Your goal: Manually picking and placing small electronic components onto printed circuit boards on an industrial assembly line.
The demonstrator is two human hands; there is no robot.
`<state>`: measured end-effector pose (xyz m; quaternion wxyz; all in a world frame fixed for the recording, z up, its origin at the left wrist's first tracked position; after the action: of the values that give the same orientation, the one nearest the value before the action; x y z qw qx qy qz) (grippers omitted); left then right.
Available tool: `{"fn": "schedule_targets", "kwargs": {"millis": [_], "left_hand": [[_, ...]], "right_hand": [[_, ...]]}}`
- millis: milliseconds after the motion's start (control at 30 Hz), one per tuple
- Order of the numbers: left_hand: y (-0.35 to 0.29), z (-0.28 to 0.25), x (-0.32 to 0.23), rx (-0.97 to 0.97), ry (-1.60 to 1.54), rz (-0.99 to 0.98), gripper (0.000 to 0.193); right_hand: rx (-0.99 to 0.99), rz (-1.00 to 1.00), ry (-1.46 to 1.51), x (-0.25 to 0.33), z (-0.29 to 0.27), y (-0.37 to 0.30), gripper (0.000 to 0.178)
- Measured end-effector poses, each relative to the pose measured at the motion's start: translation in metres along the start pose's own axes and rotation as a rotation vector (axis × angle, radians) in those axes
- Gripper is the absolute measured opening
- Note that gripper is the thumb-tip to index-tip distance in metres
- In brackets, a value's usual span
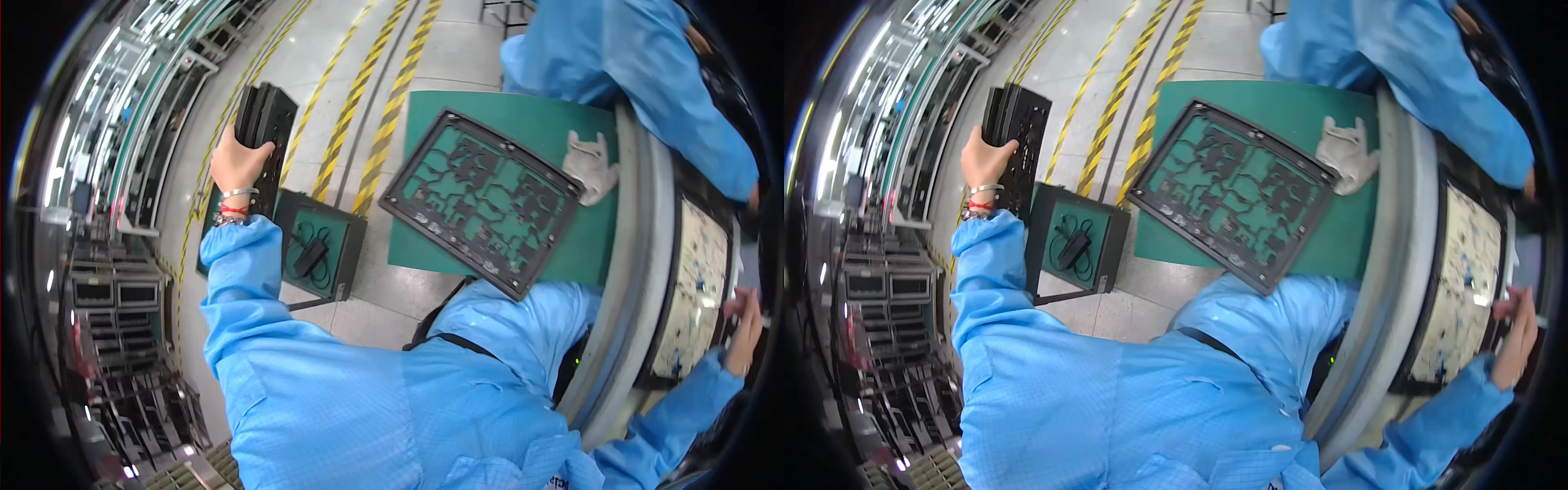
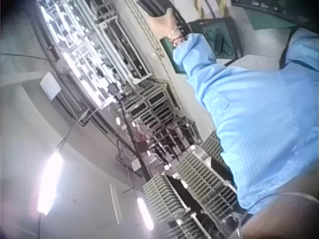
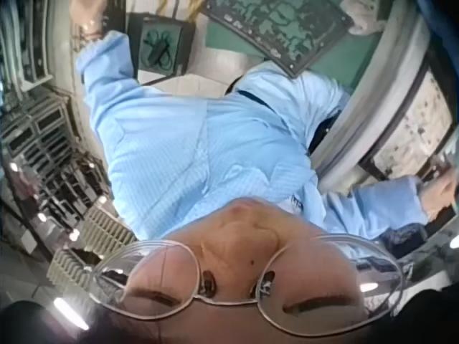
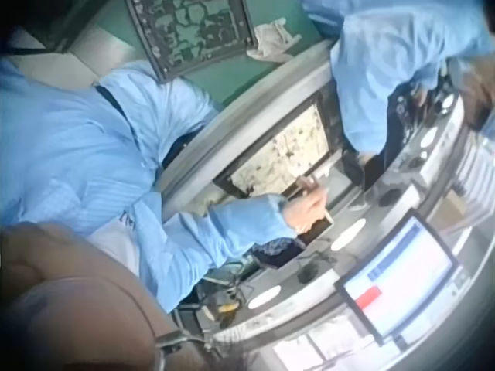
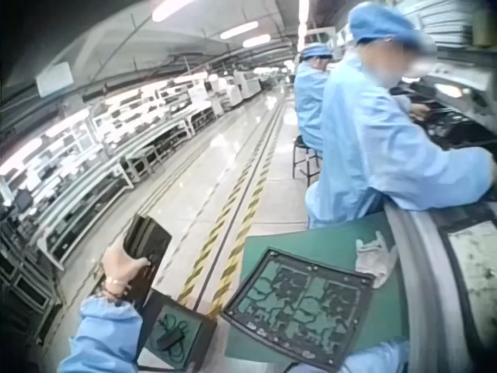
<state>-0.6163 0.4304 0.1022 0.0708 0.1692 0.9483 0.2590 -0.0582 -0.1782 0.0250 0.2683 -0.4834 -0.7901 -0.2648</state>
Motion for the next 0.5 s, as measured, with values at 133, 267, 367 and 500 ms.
{"fn": "schedule_targets", "kwargs": {"millis": [133, 267, 367, 500], "left_hand": [[-0.043, -0.033, -0.131, 0.038, -0.333, 0.313, 0.052], [-0.125, -0.002, -0.216, 0.303, -0.640, 0.533, 0.061], [-0.205, 0.027, -0.267, 0.394, -0.571, 0.879, 0.081], [-0.263, 0.045, -0.306, 0.223, -0.367, 1.120, 0.096]], "right_hand": [[-0.089, -0.034, 0.083, 0.022, -0.010, -0.032, 0.042], [-0.137, -0.033, 0.073, 0.031, -0.038, -0.068, 0.043], [-0.162, 0.002, 0.044, 0.040, -0.045, -0.087, 0.042], [-0.126, 0.033, 0.097, 0.054, -0.029, -0.109, 0.040]]}}
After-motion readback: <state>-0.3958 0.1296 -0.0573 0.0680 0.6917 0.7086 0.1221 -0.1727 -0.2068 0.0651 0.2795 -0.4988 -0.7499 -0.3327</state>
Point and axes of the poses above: each hand's wrist, its own y-axis towards the middle knuckle, its own z-axis out of the palm, x = y × z, the point moved 8 cm from there along y, towards the middle knuckle, and after that the axes turned 7 degrees about -y, right-handed, at the moved point
